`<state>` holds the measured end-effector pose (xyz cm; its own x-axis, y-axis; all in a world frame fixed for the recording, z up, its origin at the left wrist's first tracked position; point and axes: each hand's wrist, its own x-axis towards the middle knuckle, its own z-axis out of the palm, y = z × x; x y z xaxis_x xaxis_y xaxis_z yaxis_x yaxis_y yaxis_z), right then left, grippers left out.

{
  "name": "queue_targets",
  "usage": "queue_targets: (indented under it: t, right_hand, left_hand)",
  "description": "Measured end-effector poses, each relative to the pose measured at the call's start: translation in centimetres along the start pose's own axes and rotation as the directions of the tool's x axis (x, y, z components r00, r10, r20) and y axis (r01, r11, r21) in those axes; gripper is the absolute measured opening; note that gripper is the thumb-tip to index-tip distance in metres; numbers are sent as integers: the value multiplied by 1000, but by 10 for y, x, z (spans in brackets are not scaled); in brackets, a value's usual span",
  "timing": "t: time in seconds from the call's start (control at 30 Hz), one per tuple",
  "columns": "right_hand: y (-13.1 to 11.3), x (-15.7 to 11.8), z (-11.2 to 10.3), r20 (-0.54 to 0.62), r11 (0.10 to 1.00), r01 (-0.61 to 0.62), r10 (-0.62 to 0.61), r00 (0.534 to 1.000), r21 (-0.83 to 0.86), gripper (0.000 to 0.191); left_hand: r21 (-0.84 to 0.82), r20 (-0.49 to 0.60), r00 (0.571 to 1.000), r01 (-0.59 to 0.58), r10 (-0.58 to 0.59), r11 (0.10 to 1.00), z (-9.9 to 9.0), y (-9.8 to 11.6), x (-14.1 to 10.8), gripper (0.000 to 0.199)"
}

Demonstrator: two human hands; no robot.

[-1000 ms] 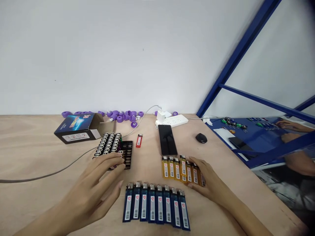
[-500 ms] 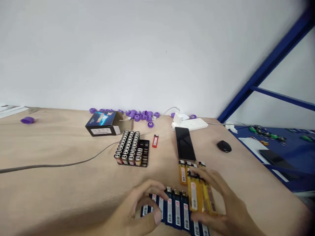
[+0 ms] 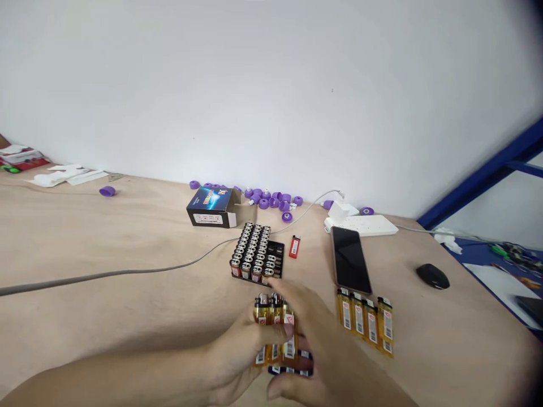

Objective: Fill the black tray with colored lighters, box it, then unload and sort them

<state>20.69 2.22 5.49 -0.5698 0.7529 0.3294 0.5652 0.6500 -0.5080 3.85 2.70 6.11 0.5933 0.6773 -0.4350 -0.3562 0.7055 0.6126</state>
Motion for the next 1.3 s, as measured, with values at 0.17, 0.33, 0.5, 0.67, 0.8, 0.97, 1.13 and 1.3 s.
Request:
queue_targets:
  t: [0.17, 0.33, 0.5, 0.67, 0.8, 0.97, 1.13, 1.3]
  right_hand:
    - [7, 8, -17, 52, 841, -410, 420, 906, 352, 30]
    - [5, 13, -13, 123, 772, -522, 515, 848, 362, 31]
    - [3, 12, -13, 154, 784, -524, 503, 850, 333, 32]
    - [4, 13, -27, 242, 797, -490, 428, 870, 352, 26]
    - [2, 12, -25, 287, 781, -510, 427, 858, 361, 19]
    - [4, 13, -21, 258, 744, -528, 460, 849, 410, 19]
    - [-3, 15, -37, 218, 752, -458, 403, 889, 475, 21]
    - [-19, 19, -31, 157, 775, -471, 450, 879, 421, 11]
  left_hand:
    - [77, 89, 995, -54, 47, 996, -2, 2, 1, 34]
    - [184, 105, 994, -61, 42, 981, 0, 3, 1, 35]
    - [265, 115, 992, -73, 44, 962, -1, 3, 3, 37]
    - [277, 91, 994, -89, 66, 957, -1, 3, 2, 39]
    - [286, 95, 994, -83, 58, 955, -1, 2, 1, 38]
    - [240, 114, 993, -44, 16, 970, 0, 6, -1, 43]
    - [106, 252, 967, 7, -34, 994, 3, 9, -5, 40]
    - [90, 318, 947, 13, -41, 996, 2, 0, -6, 40]
